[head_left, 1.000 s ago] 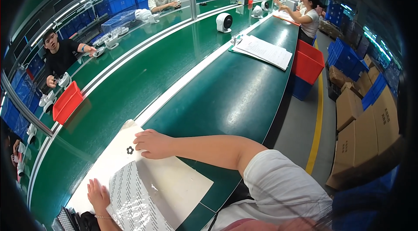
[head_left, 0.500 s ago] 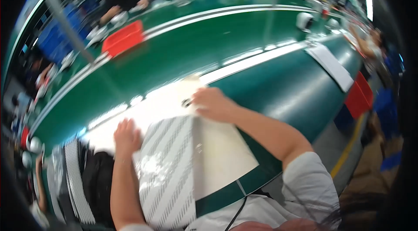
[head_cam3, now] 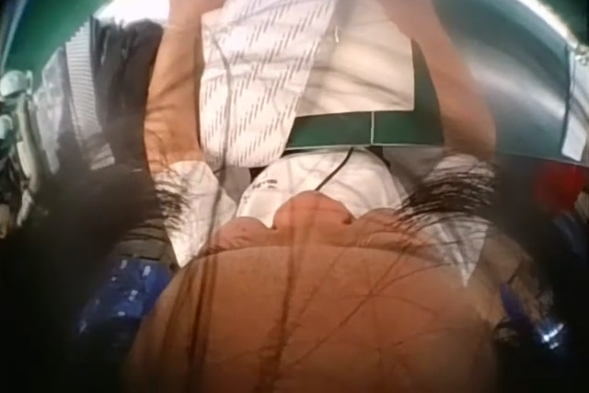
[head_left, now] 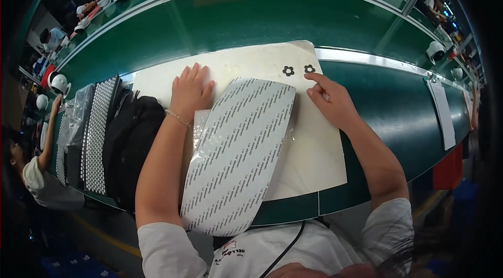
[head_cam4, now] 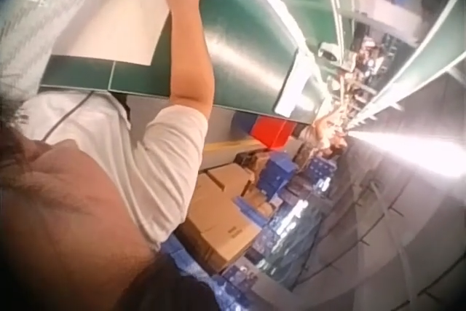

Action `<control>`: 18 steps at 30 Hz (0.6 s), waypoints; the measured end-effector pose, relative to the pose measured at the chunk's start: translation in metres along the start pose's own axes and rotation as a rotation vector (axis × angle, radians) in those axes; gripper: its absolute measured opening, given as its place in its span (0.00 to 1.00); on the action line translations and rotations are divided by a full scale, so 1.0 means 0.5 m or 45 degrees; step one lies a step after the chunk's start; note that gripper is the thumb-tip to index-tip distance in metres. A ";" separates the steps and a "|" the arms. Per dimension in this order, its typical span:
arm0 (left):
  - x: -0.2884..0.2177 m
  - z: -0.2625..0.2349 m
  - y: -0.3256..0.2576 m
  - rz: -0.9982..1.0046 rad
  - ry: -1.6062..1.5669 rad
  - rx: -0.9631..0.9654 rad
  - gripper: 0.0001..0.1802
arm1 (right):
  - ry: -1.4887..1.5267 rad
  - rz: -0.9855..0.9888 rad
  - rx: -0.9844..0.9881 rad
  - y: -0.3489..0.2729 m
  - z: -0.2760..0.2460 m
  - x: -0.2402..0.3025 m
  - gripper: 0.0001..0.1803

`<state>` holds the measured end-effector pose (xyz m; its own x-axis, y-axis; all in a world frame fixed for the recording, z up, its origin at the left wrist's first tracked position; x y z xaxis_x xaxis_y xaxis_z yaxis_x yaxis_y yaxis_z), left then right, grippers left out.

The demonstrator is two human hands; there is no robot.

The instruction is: Assembling a circular lighting component by manually attaching a black strip into a white housing unit.

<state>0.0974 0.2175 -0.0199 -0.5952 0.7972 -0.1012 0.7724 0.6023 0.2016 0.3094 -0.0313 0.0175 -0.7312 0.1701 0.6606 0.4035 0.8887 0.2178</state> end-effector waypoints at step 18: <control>-0.013 0.006 0.000 0.002 -0.112 -0.045 0.24 | 0.446 -0.026 0.232 -0.045 0.061 0.064 0.22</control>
<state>0.1019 0.2125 -0.0220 -0.5709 0.7997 -0.1858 0.7641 0.6003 0.2363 0.2603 -0.0327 0.0122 -0.4933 0.0244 0.8695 0.2636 0.9568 0.1227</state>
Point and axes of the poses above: each hand's wrist, its own y-axis towards the middle knuckle, its own z-axis out of the palm, x = y × z, the point moved 1 cm from there along y, towards the middle knuckle
